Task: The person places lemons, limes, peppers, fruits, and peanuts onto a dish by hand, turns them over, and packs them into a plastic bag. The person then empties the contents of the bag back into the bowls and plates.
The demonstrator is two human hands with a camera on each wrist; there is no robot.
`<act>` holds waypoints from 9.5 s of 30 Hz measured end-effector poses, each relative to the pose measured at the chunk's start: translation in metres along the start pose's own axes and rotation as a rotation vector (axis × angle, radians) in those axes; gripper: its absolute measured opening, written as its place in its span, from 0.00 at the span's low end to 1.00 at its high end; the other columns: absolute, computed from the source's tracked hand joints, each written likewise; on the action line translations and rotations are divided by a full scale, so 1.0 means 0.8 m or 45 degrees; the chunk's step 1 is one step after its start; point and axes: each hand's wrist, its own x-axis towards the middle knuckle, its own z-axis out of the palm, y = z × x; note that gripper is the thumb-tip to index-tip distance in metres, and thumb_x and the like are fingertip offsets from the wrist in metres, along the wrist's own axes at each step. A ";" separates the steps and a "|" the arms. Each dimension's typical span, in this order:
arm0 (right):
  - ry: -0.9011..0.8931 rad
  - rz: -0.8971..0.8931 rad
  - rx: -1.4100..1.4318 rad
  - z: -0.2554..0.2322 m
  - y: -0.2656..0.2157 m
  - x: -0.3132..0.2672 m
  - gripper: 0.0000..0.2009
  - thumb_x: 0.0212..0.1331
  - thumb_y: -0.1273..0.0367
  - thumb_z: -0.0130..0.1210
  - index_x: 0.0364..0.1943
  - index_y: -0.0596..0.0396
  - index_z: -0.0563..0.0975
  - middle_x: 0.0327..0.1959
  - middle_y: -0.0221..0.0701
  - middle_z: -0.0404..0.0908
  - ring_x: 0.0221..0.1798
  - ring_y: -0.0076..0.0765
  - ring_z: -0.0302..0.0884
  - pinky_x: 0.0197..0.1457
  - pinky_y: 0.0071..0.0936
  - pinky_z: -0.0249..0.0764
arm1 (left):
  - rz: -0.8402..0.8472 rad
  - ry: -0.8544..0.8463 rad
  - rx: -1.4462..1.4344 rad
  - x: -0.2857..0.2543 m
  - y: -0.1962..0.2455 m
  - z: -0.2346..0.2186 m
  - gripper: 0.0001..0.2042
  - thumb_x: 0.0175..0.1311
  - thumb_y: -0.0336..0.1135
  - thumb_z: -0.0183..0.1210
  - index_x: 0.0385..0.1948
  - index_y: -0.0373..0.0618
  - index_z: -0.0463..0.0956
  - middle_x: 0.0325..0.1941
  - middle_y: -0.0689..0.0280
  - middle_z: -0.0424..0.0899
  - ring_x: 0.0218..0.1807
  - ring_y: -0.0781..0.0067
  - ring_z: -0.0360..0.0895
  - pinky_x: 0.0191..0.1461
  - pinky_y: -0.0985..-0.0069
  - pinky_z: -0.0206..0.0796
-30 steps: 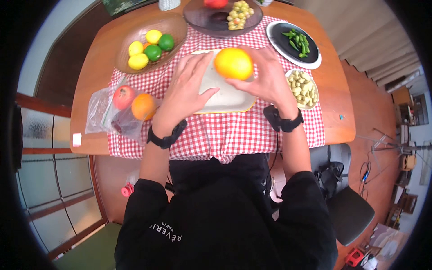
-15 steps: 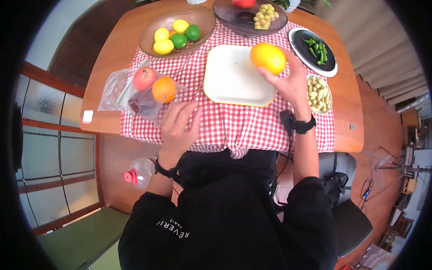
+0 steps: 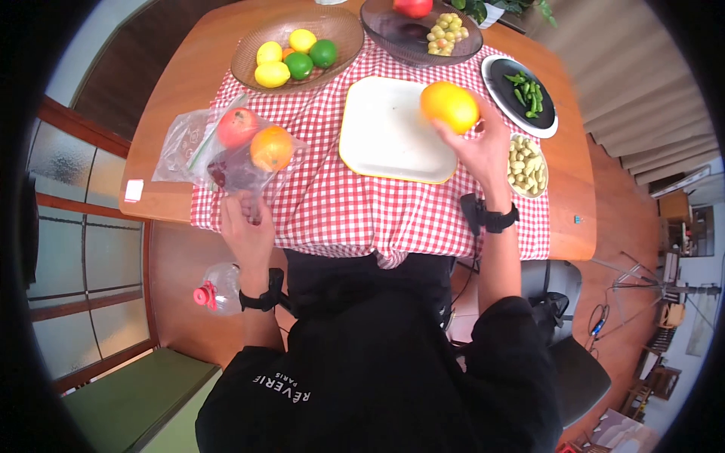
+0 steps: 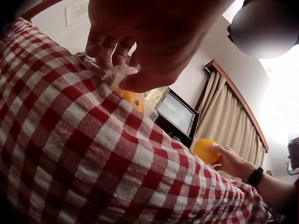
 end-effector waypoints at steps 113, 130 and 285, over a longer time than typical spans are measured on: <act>-1.059 0.504 1.220 0.162 -0.166 -0.093 0.59 0.59 0.66 0.78 0.82 0.64 0.40 0.53 0.49 0.86 0.54 0.38 0.88 0.58 0.33 0.85 | 0.186 0.122 -0.855 -0.015 0.031 -0.029 0.10 0.62 0.22 0.66 0.42 0.40 0.76 0.45 0.58 0.76 0.45 0.56 0.75 0.53 0.63 0.70; -1.189 0.802 1.792 0.167 -0.158 -0.107 0.48 0.58 0.64 0.76 0.79 0.57 0.58 0.68 0.36 0.74 0.71 0.34 0.73 0.74 0.34 0.73 | 0.079 0.046 -1.102 -0.017 0.038 -0.030 0.08 0.64 0.23 0.65 0.40 0.40 0.75 0.45 0.57 0.74 0.46 0.60 0.72 0.54 0.67 0.67; 0.249 -0.103 0.628 0.046 0.062 0.365 0.16 0.67 0.64 0.71 0.47 0.66 0.88 0.37 0.32 0.92 0.30 0.22 0.84 0.23 0.25 0.79 | -0.146 -0.960 -1.136 0.459 0.223 0.273 0.20 0.69 0.43 0.73 0.55 0.41 0.84 0.47 0.68 0.90 0.47 0.75 0.84 0.50 0.76 0.72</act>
